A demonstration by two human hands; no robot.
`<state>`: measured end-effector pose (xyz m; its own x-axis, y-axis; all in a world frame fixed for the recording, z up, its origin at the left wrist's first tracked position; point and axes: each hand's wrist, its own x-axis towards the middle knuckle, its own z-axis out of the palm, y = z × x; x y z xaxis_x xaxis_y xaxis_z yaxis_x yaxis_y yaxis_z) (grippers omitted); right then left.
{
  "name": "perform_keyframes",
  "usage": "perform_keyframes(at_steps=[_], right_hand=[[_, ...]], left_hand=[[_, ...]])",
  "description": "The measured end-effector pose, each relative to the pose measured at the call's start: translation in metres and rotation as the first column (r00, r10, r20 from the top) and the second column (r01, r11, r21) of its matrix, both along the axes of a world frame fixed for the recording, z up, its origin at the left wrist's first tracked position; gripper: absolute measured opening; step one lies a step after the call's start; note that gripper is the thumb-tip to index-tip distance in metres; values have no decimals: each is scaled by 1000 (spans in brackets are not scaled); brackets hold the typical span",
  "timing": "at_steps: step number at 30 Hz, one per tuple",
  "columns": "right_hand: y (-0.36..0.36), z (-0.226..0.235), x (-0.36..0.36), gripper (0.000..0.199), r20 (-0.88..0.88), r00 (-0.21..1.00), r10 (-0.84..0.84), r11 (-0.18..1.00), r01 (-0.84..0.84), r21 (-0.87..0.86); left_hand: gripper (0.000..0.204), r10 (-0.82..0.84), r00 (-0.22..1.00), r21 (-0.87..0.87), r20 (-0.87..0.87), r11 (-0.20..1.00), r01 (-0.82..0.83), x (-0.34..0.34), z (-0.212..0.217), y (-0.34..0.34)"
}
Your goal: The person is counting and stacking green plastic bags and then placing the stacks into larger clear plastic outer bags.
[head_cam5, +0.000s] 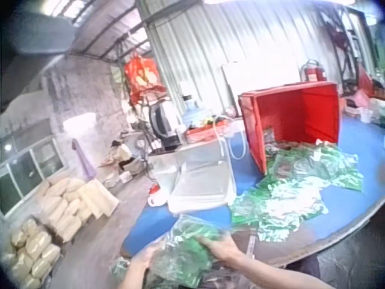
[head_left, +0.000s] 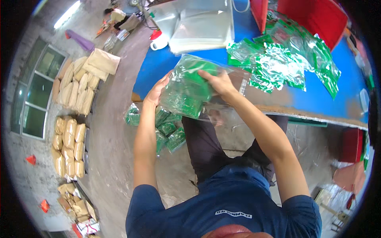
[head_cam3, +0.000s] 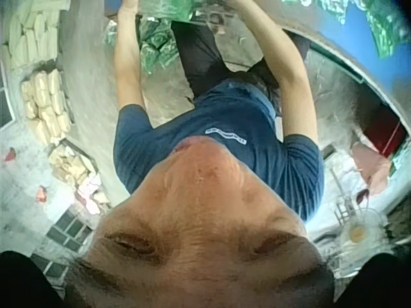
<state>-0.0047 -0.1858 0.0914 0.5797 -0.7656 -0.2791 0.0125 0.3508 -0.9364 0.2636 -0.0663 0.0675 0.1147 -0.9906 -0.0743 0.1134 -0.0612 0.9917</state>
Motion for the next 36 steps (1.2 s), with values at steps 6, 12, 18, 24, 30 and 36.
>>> perform_keyframes(at_steps=[6,12,18,24,30,36], right_hand=[[-35,-48,14,69,-181,979,-93,975,53,-215],[-25,0,-12,74,-184,966,179,970,-205,-130],[-17,-34,-10,81,-208,970,-123,874,7,-487],[-3,-32,-52,87,-237,965,-114,838,-35,-545],[-1,-17,-45,93,-86,995,52,908,-82,-411],[36,-27,-44,102,173,974,145,982,-121,-144]], left_hand=[[68,15,998,-71,-63,997,-19,-18,-5,-13],[71,9,993,-103,-114,994,-21,-38,1,-4],[68,25,1000,-108,-1,994,-25,-55,6,-21],[78,67,990,-143,124,988,-49,-57,-1,-13],[78,13,1000,-68,-1,998,-13,-78,18,-21],[89,-39,985,-29,166,999,45,-64,28,-26]])
